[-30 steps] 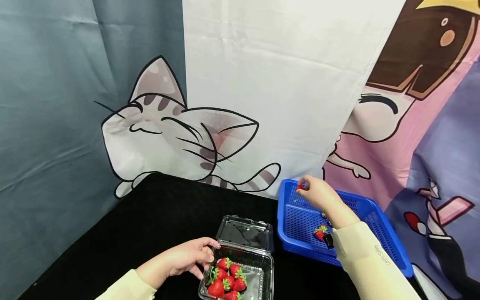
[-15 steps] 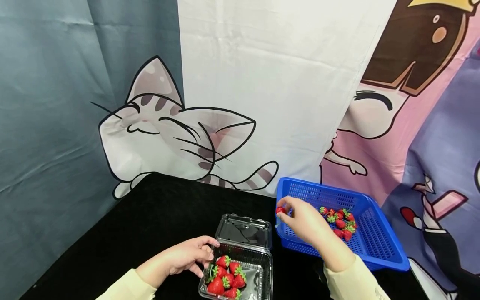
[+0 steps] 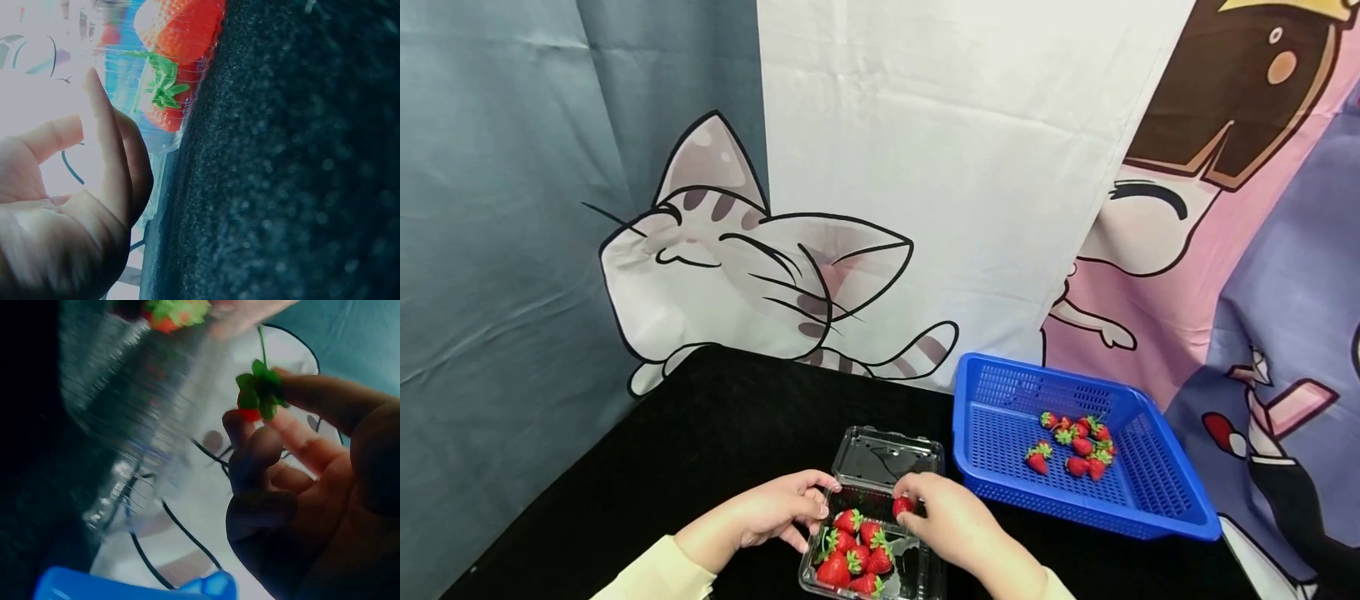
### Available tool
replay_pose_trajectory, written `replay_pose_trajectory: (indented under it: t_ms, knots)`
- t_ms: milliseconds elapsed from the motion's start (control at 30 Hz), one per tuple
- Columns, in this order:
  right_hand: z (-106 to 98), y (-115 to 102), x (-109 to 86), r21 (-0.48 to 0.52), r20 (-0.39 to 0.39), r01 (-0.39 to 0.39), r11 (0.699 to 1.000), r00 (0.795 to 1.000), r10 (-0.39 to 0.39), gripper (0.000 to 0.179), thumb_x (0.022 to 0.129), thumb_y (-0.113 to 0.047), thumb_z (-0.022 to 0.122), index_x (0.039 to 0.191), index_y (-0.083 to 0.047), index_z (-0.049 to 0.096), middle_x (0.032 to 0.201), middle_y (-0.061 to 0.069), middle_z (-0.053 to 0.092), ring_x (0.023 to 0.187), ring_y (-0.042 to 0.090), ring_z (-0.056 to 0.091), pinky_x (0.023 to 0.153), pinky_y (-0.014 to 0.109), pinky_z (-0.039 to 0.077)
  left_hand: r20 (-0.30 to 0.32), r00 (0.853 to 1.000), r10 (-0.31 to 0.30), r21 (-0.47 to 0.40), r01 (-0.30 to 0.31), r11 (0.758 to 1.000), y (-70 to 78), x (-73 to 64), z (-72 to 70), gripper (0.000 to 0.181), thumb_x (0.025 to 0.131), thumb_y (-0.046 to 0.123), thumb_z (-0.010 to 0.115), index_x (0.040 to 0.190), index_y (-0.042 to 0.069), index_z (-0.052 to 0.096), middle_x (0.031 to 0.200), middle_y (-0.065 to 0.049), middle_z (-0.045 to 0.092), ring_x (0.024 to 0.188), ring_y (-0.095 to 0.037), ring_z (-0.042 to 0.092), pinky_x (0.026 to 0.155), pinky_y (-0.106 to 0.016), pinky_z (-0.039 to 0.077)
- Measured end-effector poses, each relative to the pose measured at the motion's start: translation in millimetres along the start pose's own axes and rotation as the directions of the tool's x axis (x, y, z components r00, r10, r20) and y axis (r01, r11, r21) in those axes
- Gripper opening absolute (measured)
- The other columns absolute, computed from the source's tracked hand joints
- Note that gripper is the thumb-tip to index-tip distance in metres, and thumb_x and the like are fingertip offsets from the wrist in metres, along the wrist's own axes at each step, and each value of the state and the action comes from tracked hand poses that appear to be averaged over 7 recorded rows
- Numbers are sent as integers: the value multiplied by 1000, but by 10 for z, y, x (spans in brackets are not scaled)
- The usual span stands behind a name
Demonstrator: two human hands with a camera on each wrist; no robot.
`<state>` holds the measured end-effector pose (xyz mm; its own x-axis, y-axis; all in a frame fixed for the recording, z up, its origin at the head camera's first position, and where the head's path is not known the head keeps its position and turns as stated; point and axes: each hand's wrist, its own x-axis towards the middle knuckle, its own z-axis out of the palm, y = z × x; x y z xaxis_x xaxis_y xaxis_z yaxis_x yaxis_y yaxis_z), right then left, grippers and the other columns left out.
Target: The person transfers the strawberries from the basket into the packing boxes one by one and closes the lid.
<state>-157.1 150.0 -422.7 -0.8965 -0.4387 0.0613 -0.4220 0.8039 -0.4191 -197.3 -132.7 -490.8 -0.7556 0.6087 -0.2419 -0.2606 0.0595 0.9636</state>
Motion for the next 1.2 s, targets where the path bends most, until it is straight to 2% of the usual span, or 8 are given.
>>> replay_pose_trajectory:
  t_ms: [100,267,633,900,1067,1200]
  knots:
    - [135,18,-9,-37,13,37,999,999,-37,21,85,-29,75,105,-24,68,83,-21,55,74,0,52,63,29,48,-2,1000,-6,2,6,1000,5,-2,6,42,90,7,61,130,2,50,88,-6,59,72,-14,59,52,-25,57]
    - [265,28,-20,-92,-5,59,994,998,-60,21,83,-28,78,98,-28,64,80,-23,55,70,-1,51,57,28,46,-3,1000,-11,7,11,1000,21,-7,15,43,90,8,61,131,2,49,88,-7,59,72,-15,58,52,-25,57]
    - [363,38,-14,-194,-56,86,977,994,-99,21,81,-31,79,93,-29,62,77,-22,60,64,0,54,53,29,45,14,1000,-6,-7,7,1000,3,-7,-14,44,90,8,61,131,1,49,90,-7,59,72,-14,59,53,-25,58]
    - [422,43,-9,-282,-80,123,951,985,-151,18,81,-31,79,89,-29,63,73,-19,60,60,3,53,50,30,44,12,1000,2,-3,-2,1000,-1,8,-4,44,90,6,61,131,1,48,89,-7,59,71,-14,58,52,-25,58]
    - [489,23,8,-327,-82,150,933,979,-186,14,81,-26,77,88,-28,66,69,-17,59,59,6,54,49,31,45,10,1000,8,5,-8,1000,-12,11,-1,44,89,6,61,131,1,48,89,-7,59,71,-14,58,52,-25,58]
    - [505,27,3,-339,-73,170,925,976,-206,15,79,-23,77,90,-28,68,73,-15,61,63,8,58,50,31,46,15,1000,6,4,-6,1000,-17,19,-4,44,90,7,61,131,1,48,89,-6,59,72,-14,59,53,-26,58]
